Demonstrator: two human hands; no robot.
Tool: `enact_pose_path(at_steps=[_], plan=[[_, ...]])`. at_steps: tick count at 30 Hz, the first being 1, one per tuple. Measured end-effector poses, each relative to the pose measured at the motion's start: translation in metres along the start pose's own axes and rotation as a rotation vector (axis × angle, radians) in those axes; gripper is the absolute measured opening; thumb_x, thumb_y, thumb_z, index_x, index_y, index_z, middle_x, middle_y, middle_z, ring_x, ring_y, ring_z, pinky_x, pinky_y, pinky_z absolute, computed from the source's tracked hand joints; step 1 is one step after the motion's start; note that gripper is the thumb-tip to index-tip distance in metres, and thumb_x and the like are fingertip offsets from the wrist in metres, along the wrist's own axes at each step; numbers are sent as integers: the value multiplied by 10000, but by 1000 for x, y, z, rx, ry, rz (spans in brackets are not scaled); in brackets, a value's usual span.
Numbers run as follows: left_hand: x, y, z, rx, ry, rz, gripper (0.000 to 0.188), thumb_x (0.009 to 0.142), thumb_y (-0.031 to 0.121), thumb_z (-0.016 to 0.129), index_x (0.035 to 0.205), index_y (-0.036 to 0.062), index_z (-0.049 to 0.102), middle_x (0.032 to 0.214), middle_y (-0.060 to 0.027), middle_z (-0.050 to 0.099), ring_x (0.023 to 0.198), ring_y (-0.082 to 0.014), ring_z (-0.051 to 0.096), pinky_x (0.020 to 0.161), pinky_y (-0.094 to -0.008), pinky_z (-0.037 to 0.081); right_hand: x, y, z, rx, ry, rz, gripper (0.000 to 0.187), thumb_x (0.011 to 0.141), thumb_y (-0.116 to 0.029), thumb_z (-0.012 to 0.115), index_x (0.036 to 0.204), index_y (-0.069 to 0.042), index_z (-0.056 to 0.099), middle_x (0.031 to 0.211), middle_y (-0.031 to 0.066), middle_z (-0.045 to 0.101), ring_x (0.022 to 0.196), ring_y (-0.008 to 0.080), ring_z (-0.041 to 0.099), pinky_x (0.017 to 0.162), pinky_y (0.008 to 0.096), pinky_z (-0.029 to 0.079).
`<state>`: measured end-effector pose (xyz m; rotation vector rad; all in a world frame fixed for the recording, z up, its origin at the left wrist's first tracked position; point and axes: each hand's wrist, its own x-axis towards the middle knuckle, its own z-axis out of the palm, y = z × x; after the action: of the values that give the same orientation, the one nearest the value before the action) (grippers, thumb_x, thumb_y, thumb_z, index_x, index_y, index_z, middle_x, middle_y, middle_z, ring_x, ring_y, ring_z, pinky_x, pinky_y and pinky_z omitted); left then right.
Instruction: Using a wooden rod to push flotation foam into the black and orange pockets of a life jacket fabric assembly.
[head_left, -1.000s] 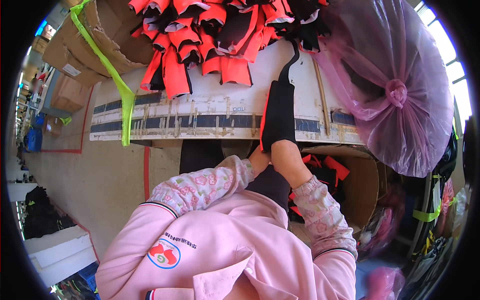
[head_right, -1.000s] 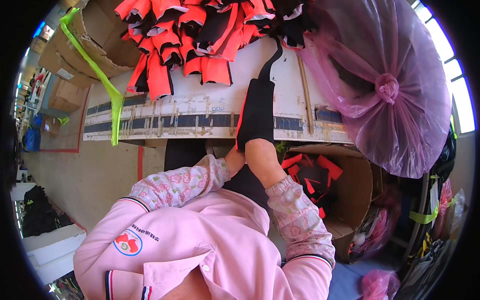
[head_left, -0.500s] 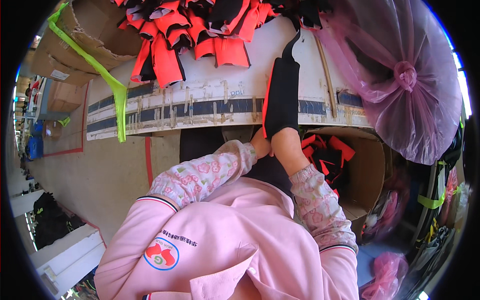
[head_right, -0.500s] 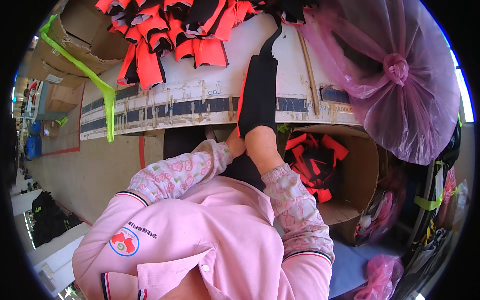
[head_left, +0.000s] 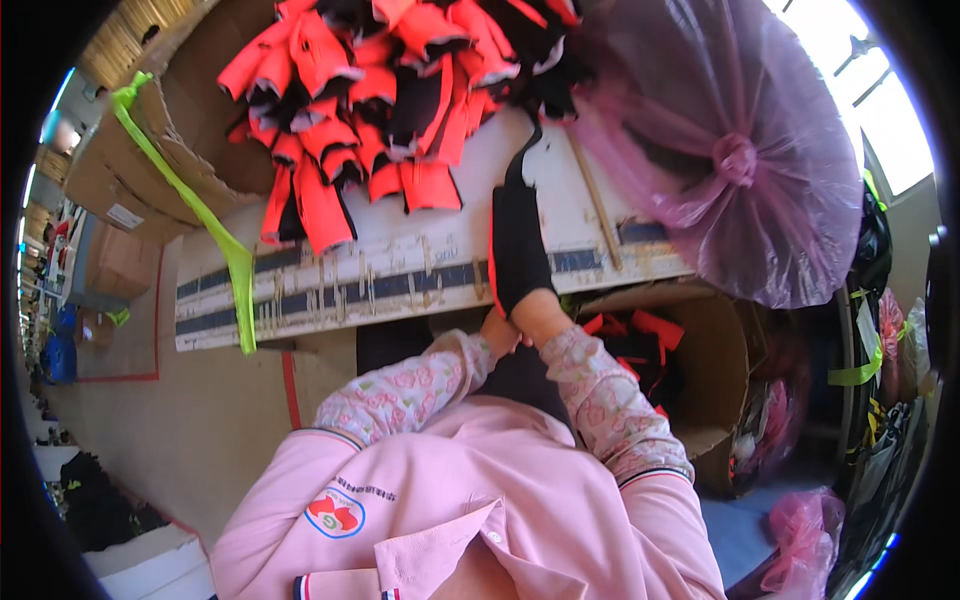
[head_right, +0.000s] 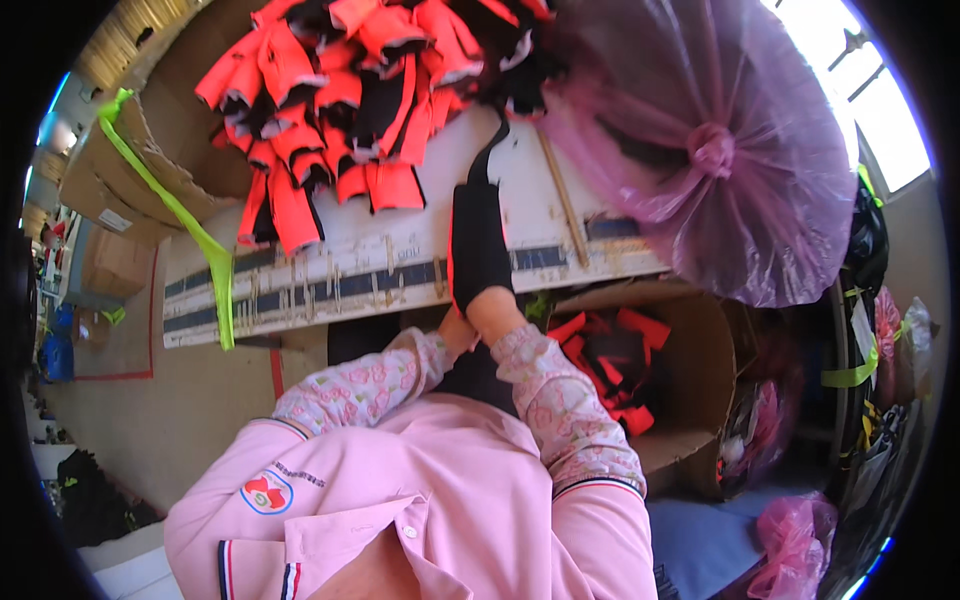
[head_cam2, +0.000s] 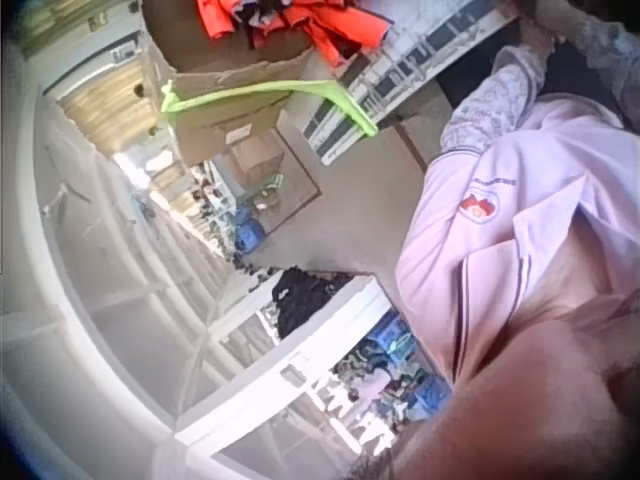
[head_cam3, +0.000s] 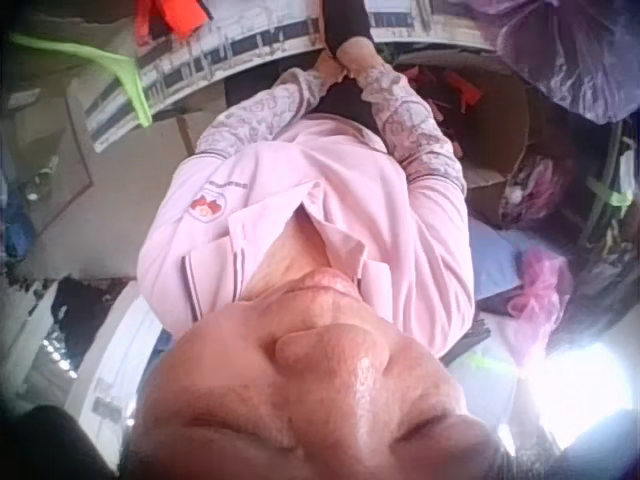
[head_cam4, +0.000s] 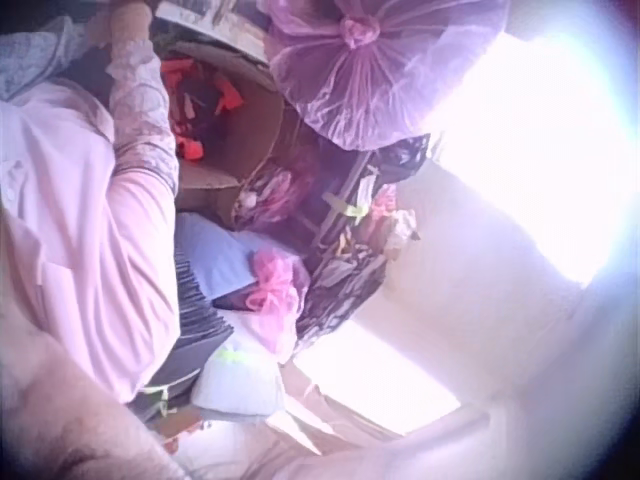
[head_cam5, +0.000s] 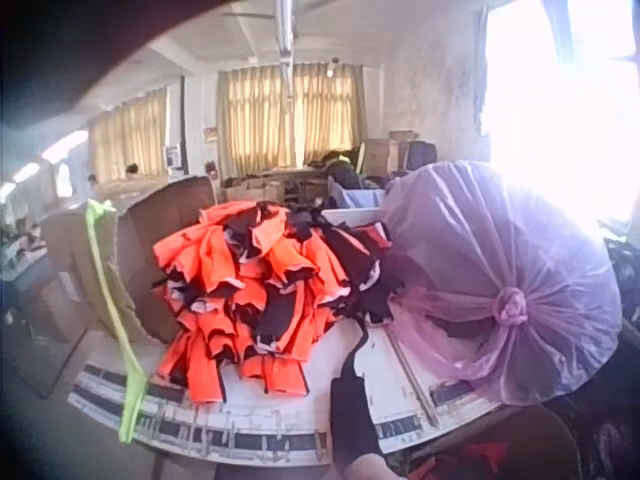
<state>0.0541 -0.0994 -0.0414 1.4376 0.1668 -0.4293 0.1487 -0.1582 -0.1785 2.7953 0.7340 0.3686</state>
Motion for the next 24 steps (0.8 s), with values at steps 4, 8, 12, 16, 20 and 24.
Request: enact_pose_path(at_steps=[4,8,12,16,20,24], plan=[[3,-45,-21,29,-11,18,254,866,157,523,1090,39,533,739,-139,629,591,-204,614,488,-313,489,-52,-7,-56,387,215,-65,213,857,-147,436,893,-78,635,913,112,629,895,224,600,796,369,464],[-4,-51,-29,-76,84,422,497,860,167,549,1315,41,394,1363,-149,387,1294,-242,316,1074,-358,245,-60,16,-214,647,-352,28,167,789,-133,512,744,-48,649,679,145,635,669,287,646,593,411,512],[13,-69,-43,96,63,452,473,867,165,537,1304,39,404,1338,-151,417,1269,-242,352,1058,-354,272,-65,8,-201,749,-207,108,196,778,-139,510,682,-41,649,671,170,629,613,308,637,534,415,507],[22,-83,-51,259,43,466,451,874,164,525,1293,37,415,1313,-152,446,1245,-241,388,1043,-350,300,-61,6,-181,740,-227,148,212,786,-153,498,687,-36,645,678,175,629,610,319,632,534,429,505],[8,-57,-33,85,164,369,314,908,185,470,1187,43,495,988,-133,614,840,-222,613,712,-330,497,-61,12,-166,790,-271,232,233,811,-188,484,697,-60,641,676,185,621,621,352,620,579,457,501],[-3,-23,-34,-33,48,-11,169,934,192,411,951,73,530,520,-29,482,341,-120,425,307,-259,296,-51,14,-158,846,-405,212,218,802,-189,485,754,-72,662,687,140,638,675,315,633,622,439,506]])
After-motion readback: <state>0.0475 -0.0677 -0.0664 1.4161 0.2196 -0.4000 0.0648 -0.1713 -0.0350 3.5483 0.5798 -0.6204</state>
